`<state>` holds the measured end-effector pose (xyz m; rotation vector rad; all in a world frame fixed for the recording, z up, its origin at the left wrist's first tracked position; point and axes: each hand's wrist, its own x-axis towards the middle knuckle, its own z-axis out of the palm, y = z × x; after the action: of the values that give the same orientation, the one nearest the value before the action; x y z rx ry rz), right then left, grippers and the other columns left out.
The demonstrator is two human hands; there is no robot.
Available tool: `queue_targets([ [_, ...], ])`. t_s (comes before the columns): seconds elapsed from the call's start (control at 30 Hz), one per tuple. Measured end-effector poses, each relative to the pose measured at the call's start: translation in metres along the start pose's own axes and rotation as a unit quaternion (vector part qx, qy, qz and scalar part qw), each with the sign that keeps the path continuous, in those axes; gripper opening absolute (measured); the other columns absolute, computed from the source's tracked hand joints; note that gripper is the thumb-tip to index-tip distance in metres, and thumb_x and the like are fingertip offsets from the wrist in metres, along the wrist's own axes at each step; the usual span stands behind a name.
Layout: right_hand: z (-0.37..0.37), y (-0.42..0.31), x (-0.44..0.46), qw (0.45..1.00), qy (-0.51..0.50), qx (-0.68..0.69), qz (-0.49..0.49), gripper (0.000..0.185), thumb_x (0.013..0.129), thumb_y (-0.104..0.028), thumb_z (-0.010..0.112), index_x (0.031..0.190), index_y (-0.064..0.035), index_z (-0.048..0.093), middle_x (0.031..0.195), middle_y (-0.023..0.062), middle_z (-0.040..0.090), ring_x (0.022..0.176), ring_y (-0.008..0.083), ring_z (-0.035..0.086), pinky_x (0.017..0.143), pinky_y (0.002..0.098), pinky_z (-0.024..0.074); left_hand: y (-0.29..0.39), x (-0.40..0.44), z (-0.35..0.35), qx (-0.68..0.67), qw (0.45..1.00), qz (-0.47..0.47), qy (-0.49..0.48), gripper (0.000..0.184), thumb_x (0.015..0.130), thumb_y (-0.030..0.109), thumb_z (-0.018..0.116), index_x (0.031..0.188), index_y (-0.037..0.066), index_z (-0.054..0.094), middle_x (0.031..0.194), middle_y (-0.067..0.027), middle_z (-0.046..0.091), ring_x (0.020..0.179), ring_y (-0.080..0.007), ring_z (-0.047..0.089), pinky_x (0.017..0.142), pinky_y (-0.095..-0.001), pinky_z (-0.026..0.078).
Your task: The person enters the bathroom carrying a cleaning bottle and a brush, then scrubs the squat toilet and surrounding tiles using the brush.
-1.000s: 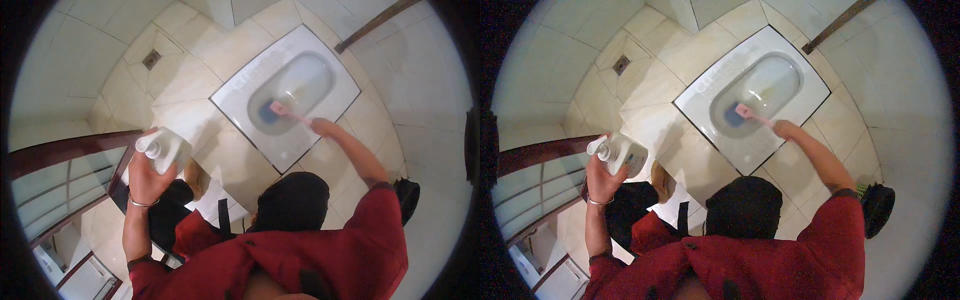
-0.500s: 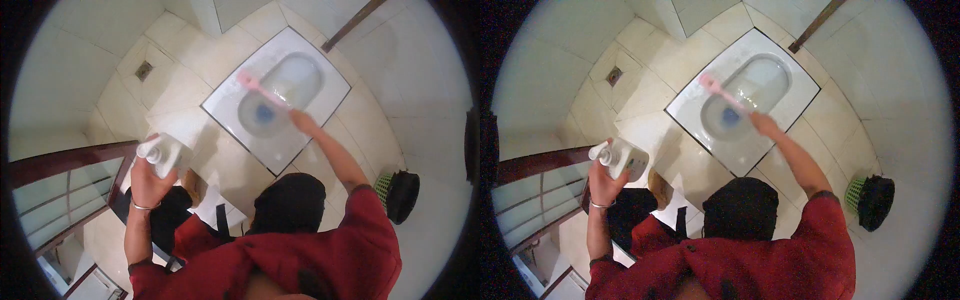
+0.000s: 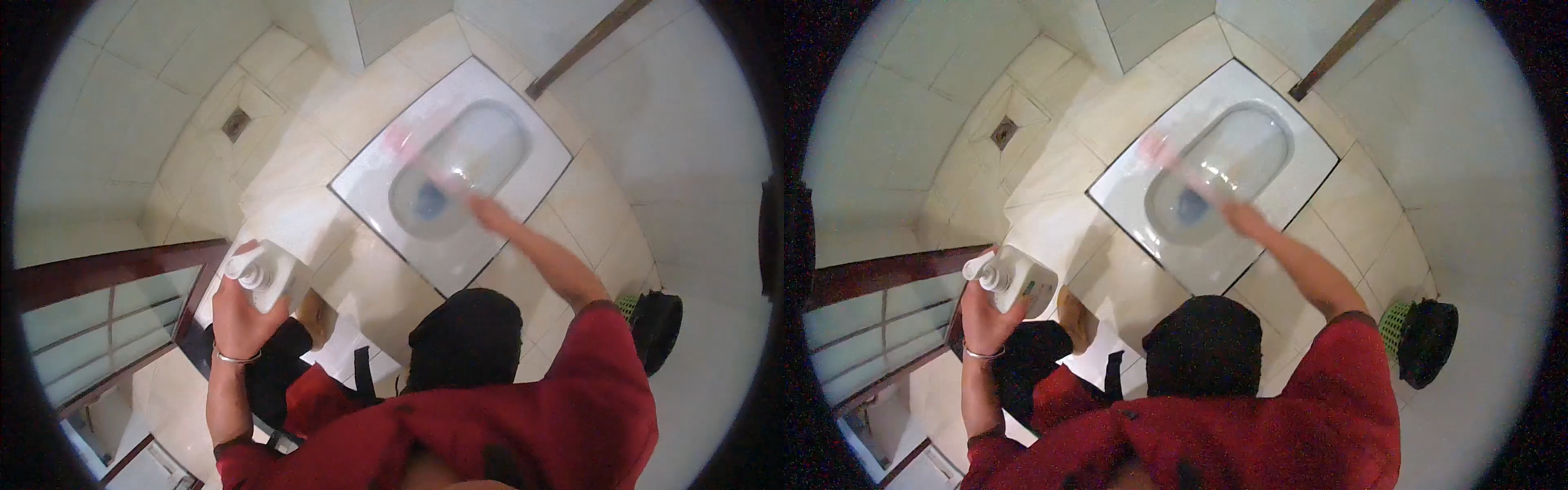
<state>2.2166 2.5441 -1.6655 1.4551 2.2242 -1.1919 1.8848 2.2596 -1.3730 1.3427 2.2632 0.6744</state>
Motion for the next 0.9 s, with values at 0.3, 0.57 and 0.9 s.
queue_targets([
  [0.3, 0.02, 0.01, 0.024, 0.97, 0.158, -0.101, -0.157, 0.043, 0.092, -0.034, 0.024, 0.091, -0.0023, 0.053, 0.097, 0.0186, 0.06, 0.086, 0.035, 0.058, 0.077, 0.0434, 0.0442, -0.034, 0.033, 0.014, -0.029, 0.998, 0.016, -0.056, 0.06, 0.06, 0.016, 0.068, 0.115, 0.004, 0.044, 0.102, -0.0154, 0.056, 0.095, -0.0288, 0.055, 0.084, -0.0343, 0.042],
  [0.57, -0.011, -0.023, -0.015, 0.994, 0.058, 0.09, 0.035, 0.05, 0.087, -0.048, 0.031, 0.09, -0.0034, 0.053, 0.073, 0.0161, 0.06, 0.057, 0.0294, 0.059, 0.055, 0.0405, 0.0463, -0.128, 0.069, 0.125, -0.027, 0.999, -0.011, -0.023, 0.075, 0.06, 0.028, 0.07, 0.114, -0.011, 0.035, 0.11, -0.0251, 0.05, 0.1, -0.034, 0.051, 0.086, -0.0354, 0.041],
  [0.9, 0.082, -0.03, -0.035, 0.975, 0.152, 0.007, -0.16, 0.043, 0.091, -0.037, 0.03, 0.081, 0.0001, 0.049, 0.074, 0.0209, 0.054, 0.068, 0.0382, 0.052, 0.063, 0.0444, 0.0405, -0.177, 0.053, 0.187, -0.085, 0.996, -0.006, -0.009, 0.07, 0.062, 0.023, 0.072, 0.119, 0.006, 0.034, 0.108, -0.0189, 0.049, 0.098, -0.0331, 0.052, 0.081, -0.0358, 0.044],
])
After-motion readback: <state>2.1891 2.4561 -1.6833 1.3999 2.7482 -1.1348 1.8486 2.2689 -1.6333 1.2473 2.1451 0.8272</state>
